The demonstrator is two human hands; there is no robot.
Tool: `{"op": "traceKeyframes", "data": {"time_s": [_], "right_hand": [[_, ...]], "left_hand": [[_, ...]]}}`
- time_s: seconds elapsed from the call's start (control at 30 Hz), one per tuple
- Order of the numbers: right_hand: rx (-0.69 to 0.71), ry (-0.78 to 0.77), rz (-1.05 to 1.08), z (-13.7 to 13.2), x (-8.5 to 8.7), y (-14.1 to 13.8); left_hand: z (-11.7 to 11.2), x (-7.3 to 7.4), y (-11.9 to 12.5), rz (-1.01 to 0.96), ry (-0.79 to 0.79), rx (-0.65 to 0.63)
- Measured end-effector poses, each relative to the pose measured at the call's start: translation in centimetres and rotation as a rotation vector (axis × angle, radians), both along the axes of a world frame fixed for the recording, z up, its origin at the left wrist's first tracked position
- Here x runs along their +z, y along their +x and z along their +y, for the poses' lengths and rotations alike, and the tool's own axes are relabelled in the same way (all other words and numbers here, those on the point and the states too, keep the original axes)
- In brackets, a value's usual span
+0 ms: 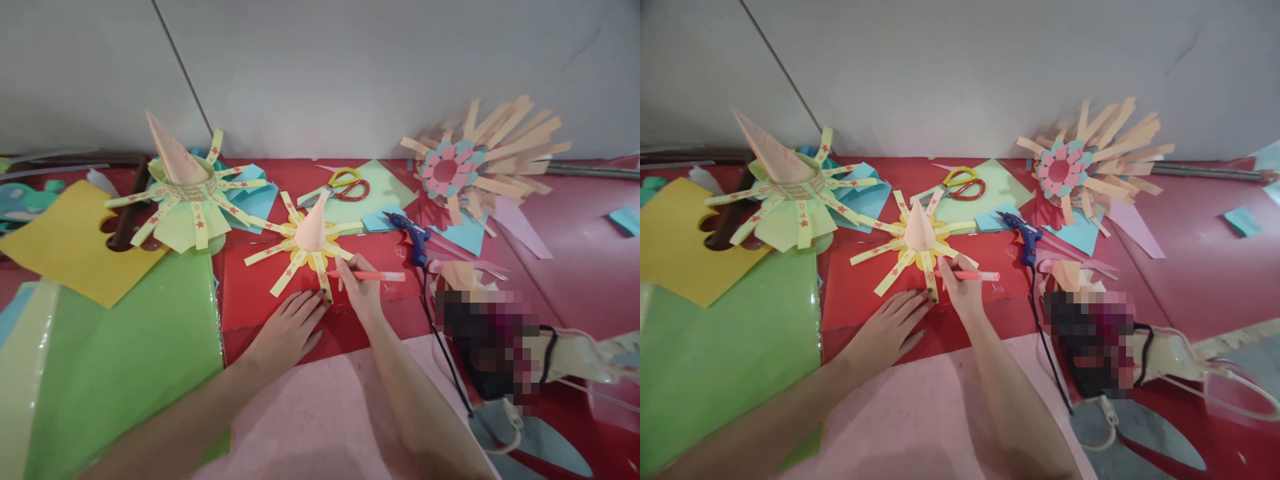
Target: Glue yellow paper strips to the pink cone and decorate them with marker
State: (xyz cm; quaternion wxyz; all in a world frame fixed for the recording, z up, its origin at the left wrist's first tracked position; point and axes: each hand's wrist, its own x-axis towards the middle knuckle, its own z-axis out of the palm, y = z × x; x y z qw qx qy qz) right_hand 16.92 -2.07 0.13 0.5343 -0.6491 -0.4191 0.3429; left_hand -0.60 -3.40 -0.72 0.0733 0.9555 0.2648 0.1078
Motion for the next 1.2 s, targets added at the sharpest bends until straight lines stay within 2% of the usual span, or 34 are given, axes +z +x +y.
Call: {"op": "traceKeyframes", "data": {"time_s": [0.43, 0.63, 0.8, 0.93, 1.2], "right_hand": [[0.111, -0.026, -0.173, 0.28, -0.16, 0.11], [0.062, -0.007, -0.168, 0.25, -0.2, 0.07], [0.099, -0.006, -0.164, 0.24, -0.26, 0.19], [0.052, -0.002, -0.137, 0.18, -0.53, 0.32], [0.072, -0.021, -0.137, 0.29, -0.15, 0.18]], "left_hand": [[0.0, -0.22, -0.14, -0.02, 0.052, -0.008], [0.01, -0.27, -0.07, -0.027, 0.052, -0.002], [-0.01, -0.33, -0.09, -0.023, 0.053, 0.0], [-0.01, -0.34, -0.14, -0.022, 0.041, -0.003], [0.04, -0.31, -0.12, -0.029, 0.031, -0.007]]}}
